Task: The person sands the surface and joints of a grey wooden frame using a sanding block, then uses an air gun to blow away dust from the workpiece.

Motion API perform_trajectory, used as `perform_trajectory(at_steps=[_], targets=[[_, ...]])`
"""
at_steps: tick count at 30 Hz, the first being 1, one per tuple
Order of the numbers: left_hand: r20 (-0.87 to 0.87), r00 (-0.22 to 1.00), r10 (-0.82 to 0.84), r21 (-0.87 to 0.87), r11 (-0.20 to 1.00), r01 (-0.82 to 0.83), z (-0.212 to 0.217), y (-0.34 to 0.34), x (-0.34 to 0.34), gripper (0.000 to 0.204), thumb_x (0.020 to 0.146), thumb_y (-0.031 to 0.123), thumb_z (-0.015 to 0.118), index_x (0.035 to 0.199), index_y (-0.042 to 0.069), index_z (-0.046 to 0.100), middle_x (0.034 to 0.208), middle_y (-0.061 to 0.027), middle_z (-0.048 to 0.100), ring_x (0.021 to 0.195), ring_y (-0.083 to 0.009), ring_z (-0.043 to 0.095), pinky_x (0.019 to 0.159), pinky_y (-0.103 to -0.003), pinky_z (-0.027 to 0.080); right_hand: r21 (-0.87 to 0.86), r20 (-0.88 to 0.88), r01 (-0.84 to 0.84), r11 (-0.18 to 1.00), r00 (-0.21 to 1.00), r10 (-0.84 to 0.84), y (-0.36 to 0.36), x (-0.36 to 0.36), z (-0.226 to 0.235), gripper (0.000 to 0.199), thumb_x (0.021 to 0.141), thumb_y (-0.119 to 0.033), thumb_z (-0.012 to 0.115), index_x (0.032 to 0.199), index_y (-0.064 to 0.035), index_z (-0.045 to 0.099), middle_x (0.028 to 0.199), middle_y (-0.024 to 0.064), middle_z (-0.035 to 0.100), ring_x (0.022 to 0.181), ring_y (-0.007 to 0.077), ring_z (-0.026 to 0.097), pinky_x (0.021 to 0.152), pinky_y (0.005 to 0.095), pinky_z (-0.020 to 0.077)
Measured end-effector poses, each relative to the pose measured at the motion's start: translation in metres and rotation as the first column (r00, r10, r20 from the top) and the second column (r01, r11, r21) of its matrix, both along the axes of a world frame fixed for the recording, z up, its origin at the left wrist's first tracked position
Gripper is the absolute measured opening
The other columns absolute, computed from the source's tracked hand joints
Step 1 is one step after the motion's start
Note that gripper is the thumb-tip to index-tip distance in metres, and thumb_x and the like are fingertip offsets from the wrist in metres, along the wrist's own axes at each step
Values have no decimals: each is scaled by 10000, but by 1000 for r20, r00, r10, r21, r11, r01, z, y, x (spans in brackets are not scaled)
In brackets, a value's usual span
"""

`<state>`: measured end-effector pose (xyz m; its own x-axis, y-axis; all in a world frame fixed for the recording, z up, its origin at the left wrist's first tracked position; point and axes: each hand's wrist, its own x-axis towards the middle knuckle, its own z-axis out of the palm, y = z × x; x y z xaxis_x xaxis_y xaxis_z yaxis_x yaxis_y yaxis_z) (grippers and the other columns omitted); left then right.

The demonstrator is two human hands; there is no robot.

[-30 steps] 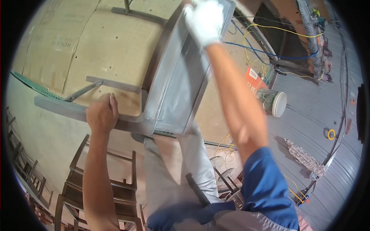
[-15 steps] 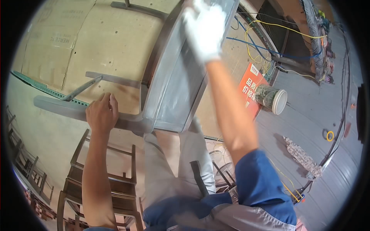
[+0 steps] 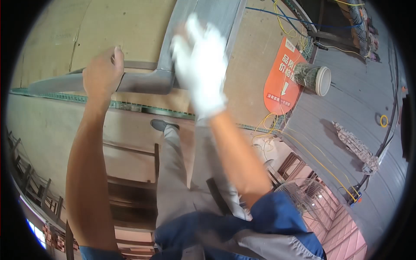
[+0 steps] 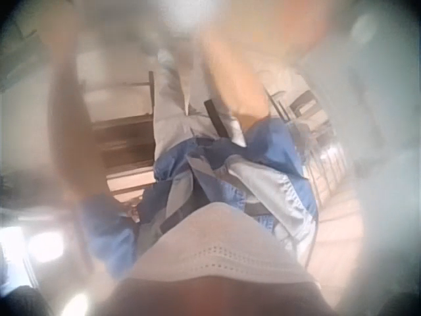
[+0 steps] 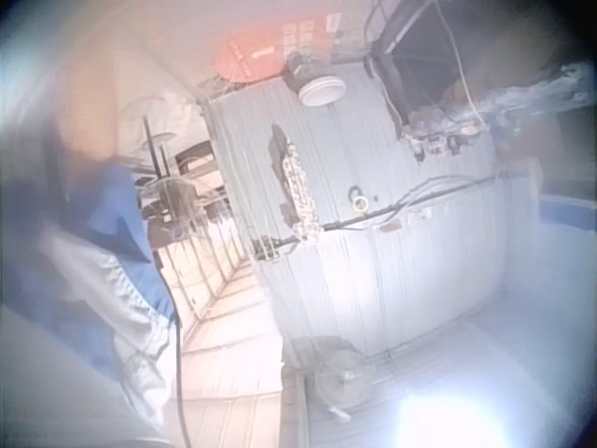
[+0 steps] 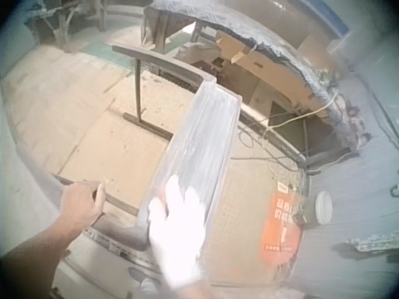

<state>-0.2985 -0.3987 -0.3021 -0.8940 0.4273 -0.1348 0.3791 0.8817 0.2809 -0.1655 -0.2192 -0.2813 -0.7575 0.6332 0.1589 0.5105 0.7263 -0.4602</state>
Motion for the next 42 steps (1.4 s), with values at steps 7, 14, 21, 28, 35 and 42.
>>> perform_trajectory(at_steps=[7, 14, 21, 28, 35, 42], targets=[[-1, 1000, -28, 20, 999, 28, -10, -5, 0, 424, 1016, 417, 495, 883, 93, 733, 795, -158, 710, 762, -422, 665, 687, -495, 514, 74, -113, 16, 997, 994, -7, -16, 0, -4, 481, 967, -321, 644, 1347, -28, 640, 1096, 246, 635, 994, 420, 598, 908, 532, 481], [-14, 1000, -9, 67, 998, 10, -12, -4, -4, 432, 1007, 427, 505, 862, 82, 719, 760, -148, 690, 718, -402, 640, 658, -482, 502, -43, 58, -35, 998, 998, 37, 38, 44, 24, 584, 856, -385, 773, 1377, -144, 663, 1285, 245, 622, 1148, 421, 576, 979, 504, 484], [-5, 1000, -1, 61, 998, 1, -10, -5, -4, 425, 1007, 425, 515, 859, 81, 716, 737, -136, 681, 695, -385, 634, 646, -465, 499, 12, 130, -27, 1000, 991, 26, 11, 134, 27, 658, 831, -342, 821, 1437, -157, 646, 1412, 228, 582, 1206, 423, 558, 1055, 479, 460], [-8, 1000, 10, 73, 997, -9, -9, 1, 0, 396, 1001, 416, 539, 866, 97, 730, 725, -119, 678, 701, -373, 635, 652, -455, 497, 76, 154, -248, 966, 960, 235, 21, 89, 25, 683, 807, -280, 835, 1450, -178, 627, 1416, 231, 569, 1199, 422, 571, 1051, 479, 465], [38, 999, 3, 96, 995, -7, -9, -1, 3, 414, 1034, 418, 528, 867, 64, 662, 724, -168, 628, 705, -413, 594, 641, -466, 468, 54, -94, -585, 809, 804, 587, 133, -10, 5, 418, 751, -186, 800, 1158, -120, 729, 1167, 162, 688, 1011, 377, 649, 889, 471, 537], [12, 1000, -5, 106, 994, 3, -5, -12, 2, 407, 1032, 406, 537, 866, 51, 648, 722, -173, 619, 696, -413, 578, 641, -455, 456, -512, 97, -339, 789, 890, 445, 88, -11, 38, 262, 931, -308, 739, 958, -51, 702, 794, 113, 649, 702, 217, 656, 623, 356, 511]])
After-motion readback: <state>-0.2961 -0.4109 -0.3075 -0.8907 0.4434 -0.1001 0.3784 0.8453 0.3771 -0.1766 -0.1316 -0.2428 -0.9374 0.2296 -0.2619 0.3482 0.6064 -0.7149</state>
